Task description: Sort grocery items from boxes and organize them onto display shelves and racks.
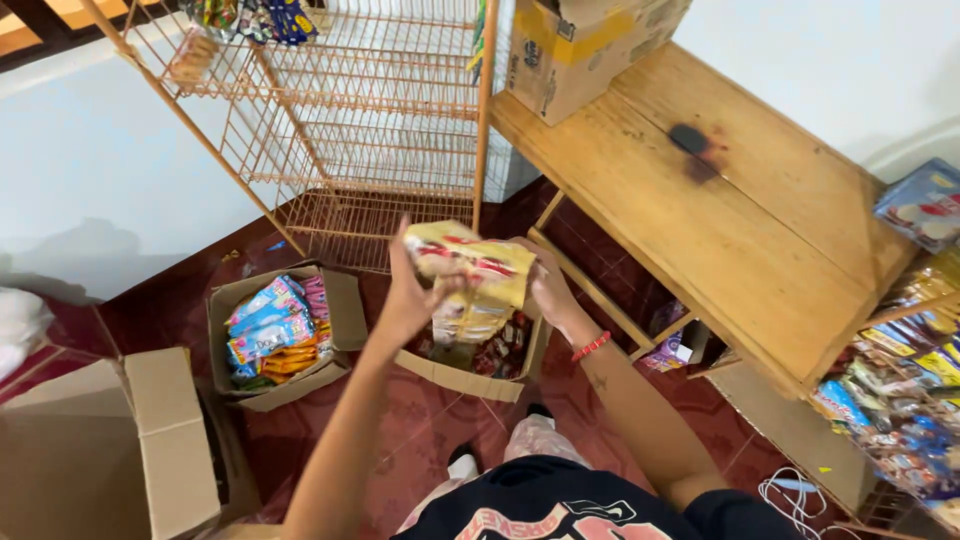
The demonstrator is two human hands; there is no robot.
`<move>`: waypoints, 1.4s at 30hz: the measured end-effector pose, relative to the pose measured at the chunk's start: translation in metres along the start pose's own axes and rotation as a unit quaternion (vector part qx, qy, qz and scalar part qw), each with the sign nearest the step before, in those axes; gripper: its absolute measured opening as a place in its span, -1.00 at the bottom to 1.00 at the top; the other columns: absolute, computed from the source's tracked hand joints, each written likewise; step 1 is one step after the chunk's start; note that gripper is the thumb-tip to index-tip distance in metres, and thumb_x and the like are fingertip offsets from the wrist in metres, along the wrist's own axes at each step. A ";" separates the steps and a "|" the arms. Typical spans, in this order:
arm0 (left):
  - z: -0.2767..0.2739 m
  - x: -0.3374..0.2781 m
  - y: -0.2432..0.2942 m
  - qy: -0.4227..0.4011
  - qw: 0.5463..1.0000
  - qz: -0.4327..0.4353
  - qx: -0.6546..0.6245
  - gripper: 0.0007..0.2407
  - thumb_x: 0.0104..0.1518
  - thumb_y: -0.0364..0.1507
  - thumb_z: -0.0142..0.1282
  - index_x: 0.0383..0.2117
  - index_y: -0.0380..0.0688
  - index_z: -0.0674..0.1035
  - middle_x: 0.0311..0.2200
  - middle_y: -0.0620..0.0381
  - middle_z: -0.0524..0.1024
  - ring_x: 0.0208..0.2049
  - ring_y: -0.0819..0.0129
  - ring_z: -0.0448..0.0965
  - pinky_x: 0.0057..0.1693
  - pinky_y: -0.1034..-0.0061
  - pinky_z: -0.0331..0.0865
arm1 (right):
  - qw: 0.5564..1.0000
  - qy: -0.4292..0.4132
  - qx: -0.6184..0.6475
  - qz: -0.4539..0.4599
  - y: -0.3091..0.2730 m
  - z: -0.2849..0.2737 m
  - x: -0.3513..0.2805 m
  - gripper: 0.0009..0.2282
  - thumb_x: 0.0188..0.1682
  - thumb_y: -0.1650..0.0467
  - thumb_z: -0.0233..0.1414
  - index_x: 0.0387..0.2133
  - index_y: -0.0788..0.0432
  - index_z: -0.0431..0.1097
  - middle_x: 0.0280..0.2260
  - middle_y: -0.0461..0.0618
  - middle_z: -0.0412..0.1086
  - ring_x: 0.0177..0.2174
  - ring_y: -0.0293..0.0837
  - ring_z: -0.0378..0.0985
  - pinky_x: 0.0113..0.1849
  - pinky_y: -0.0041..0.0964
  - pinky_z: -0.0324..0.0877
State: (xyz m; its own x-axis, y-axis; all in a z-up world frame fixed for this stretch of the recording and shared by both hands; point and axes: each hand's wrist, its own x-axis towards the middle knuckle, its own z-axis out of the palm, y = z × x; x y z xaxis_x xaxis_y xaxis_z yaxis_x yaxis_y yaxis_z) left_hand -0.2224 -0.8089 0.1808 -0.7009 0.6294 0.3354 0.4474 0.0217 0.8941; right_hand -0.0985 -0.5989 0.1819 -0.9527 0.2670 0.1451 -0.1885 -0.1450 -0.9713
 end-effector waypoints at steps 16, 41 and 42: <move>0.017 0.053 0.048 0.032 0.989 -0.060 -0.132 -0.73 0.29 -0.33 0.10 -0.03 -0.28 0.53 -0.25 0.17 0.65 -0.25 0.50 0.62 -0.09 0.55 0.51 | 0.987 -0.043 0.107 0.112 0.222 -0.072 -0.017 -0.48 -0.11 0.56 0.07 0.20 0.12 0.24 0.07 0.06 0.41 -0.03 -0.08 0.56 -0.06 -0.31 0.47; -0.006 0.004 -0.050 -0.039 0.996 -0.049 -0.068 -0.59 0.36 -0.10 -0.11 0.05 -0.22 0.38 -0.10 0.04 0.45 -0.05 0.31 0.43 0.13 0.39 0.37 | 0.969 0.096 -0.163 -0.156 -0.015 0.029 -0.011 -0.87 0.10 0.59 -0.03 -0.20 0.40 0.47 -0.34 -0.06 0.51 -0.31 -0.35 0.46 -0.24 -0.43 0.40; -0.002 0.004 -0.048 -0.038 0.991 -0.060 -0.114 -0.59 0.35 -0.10 -0.07 0.06 -0.21 0.35 -0.09 0.04 0.48 -0.04 0.35 0.43 0.13 0.41 0.38 | 0.974 0.095 -0.139 -0.152 -0.017 0.029 -0.011 -0.87 0.10 0.58 -0.02 -0.20 0.40 0.48 -0.35 -0.06 0.49 -0.33 -0.35 0.44 -0.27 -0.43 0.39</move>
State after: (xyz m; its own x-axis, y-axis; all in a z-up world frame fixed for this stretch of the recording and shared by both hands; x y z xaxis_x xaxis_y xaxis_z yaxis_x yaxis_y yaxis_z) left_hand -0.2485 -0.8090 0.1397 -0.6942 0.6894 0.2068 0.2204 -0.0699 0.9729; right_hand -0.0914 -0.6274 0.2023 -0.7968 0.4326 0.4218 -0.3575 0.2253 -0.9063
